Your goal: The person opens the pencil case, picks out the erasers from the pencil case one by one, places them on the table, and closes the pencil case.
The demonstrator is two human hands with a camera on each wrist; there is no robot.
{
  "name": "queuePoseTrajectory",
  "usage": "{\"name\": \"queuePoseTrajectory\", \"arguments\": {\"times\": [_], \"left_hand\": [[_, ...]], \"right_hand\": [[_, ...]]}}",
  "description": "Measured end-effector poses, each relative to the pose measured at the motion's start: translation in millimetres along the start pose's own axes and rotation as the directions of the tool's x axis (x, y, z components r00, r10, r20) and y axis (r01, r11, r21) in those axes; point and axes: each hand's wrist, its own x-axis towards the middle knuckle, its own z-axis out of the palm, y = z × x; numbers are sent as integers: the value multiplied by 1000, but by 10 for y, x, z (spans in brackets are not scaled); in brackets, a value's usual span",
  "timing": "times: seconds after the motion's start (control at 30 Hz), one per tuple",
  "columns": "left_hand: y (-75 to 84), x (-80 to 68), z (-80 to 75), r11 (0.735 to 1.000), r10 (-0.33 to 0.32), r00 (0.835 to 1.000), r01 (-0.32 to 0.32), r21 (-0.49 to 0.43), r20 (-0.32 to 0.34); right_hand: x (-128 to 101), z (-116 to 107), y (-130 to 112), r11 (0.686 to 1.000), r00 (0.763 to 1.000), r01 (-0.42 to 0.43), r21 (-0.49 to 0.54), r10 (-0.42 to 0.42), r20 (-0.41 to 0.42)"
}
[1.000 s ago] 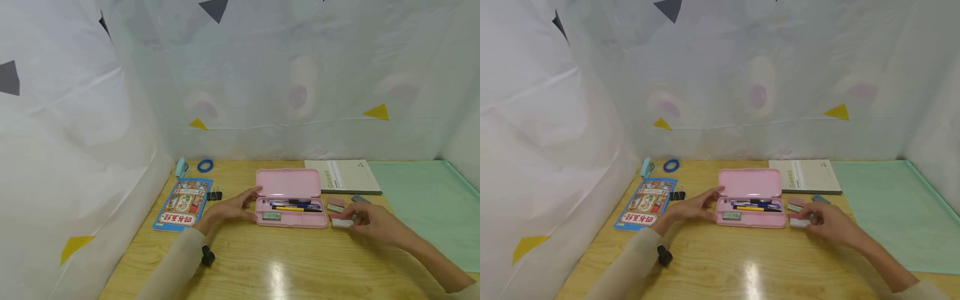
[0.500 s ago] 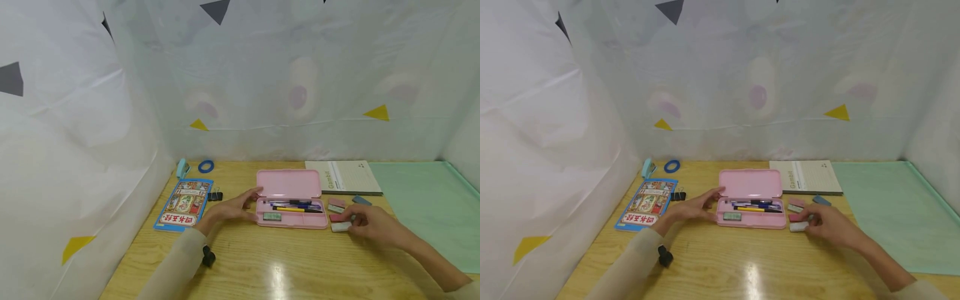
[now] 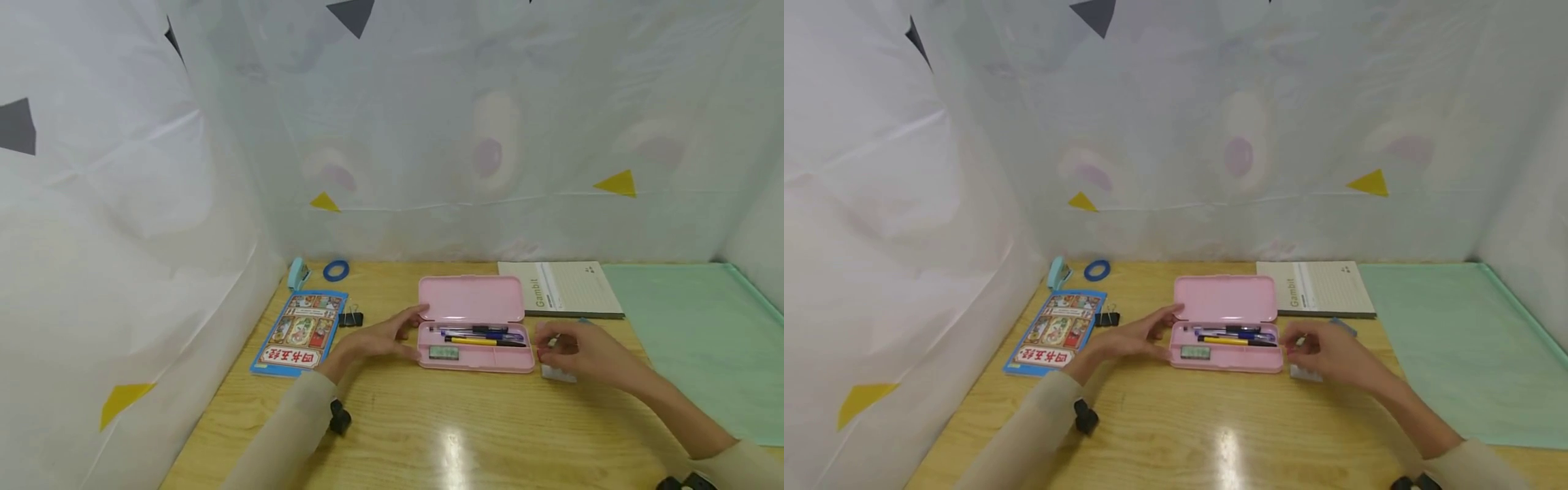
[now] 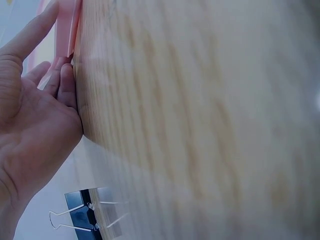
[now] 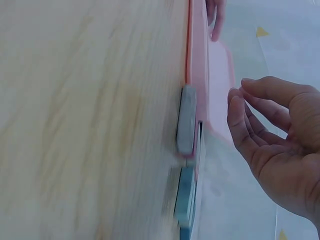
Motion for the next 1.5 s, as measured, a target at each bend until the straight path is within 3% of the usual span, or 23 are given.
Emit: {"name": "queuePoseTrajectory", "arguments": {"times": [0.17, 0.53, 0.73, 1.0, 1.17, 1.5], "left_hand": [[0, 2, 9, 1000, -12, 1000, 12, -4, -17], [20, -7, 25, 1000, -17, 999, 17, 9, -33], [39, -29, 12, 1000, -17, 999, 17, 15, -43], [23, -19, 17, 999, -13, 999, 14, 30, -36], [26, -28, 15, 1000, -15, 999, 16, 26, -34], [39, -31, 9, 1000, -9, 1000, 10, 17, -21]], "right_hand": [[218, 181, -137, 998, 999, 36, 48, -37, 26], [602, 627, -268, 997, 994, 77, 17, -78, 79], [768, 810, -378, 998, 993, 40, 38, -44, 106], [833, 921, -424, 995, 989, 88, -49, -82, 121], [818, 927, -444, 995, 991, 91, -43, -86, 105], [834, 954, -480, 992, 1000, -22, -123, 22, -2]]}}
